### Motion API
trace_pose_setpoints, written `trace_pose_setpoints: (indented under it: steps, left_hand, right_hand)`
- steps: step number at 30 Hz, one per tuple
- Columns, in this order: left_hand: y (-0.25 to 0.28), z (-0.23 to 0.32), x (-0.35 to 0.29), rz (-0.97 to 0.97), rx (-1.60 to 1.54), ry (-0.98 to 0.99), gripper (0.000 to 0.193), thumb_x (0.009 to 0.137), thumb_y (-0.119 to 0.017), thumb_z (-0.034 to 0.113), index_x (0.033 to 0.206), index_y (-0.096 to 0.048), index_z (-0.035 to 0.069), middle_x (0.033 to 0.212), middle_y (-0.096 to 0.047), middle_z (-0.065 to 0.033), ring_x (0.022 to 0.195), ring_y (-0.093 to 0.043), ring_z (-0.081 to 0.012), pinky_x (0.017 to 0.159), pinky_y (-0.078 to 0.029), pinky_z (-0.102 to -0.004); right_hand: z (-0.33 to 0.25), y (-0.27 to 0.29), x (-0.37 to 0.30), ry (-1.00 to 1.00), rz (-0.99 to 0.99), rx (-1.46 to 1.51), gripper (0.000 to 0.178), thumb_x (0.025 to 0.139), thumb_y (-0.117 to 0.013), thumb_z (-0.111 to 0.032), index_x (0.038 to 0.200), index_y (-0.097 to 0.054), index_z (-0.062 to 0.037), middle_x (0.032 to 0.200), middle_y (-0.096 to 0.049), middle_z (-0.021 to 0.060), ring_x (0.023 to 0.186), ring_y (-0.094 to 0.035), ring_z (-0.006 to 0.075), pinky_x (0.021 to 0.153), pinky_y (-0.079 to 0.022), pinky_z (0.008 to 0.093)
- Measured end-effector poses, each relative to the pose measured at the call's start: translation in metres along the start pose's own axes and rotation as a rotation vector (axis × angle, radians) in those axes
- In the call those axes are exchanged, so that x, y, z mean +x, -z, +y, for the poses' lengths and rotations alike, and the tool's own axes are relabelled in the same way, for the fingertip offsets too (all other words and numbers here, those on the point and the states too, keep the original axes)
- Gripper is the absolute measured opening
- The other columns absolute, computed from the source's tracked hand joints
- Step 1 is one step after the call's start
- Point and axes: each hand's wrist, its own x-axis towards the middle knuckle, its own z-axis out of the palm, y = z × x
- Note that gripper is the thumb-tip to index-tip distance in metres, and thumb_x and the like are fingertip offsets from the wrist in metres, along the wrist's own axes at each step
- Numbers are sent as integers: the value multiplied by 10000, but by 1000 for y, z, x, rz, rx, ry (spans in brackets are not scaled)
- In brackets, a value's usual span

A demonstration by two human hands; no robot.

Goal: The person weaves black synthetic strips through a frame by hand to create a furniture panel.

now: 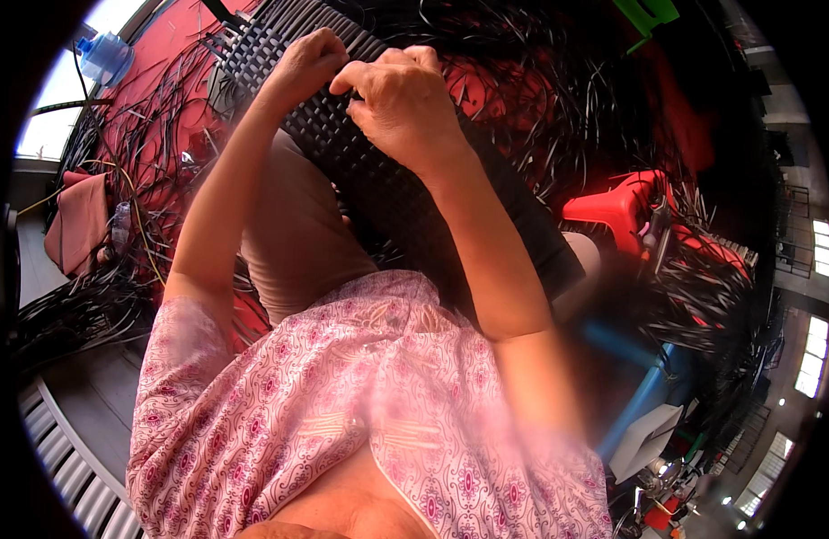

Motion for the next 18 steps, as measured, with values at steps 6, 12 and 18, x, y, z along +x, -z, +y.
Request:
trace_pose_setpoints:
  steps: [6,12,18]
  left_hand:
    - [22,-28,17,211,151,-8,192,835,-682,206,942,-673,47,830,-664,-103,794,-642,-201,729,-511,-339]
    - [82,-2,49,517,292,88,99,864,-543,104,882,-569,10,878,-630,-262,854,-639,-383,759,-490,-445]
    - [113,23,69,552,312,-129,106,866,-541,86,868,-575,-14,827,-634,-240,818,-635,-366,751,-491,-421]
  right_hand:
    - [19,-5,1,-383,-48,260,252,786,-729,-118,1034,-684,-128,853,-701,52,794,-681,236,748,-538,373]
    - [29,-27,0,-193,-13,-87,265,793,-739,-102,1052,-687,-81,953,-681,73,831,-674,209,755,-548,336]
    - [49,-56,65,-209,231,283,238,815,-717,-142,1018,-696,-21,892,-714,91,747,-682,188,698,-551,323]
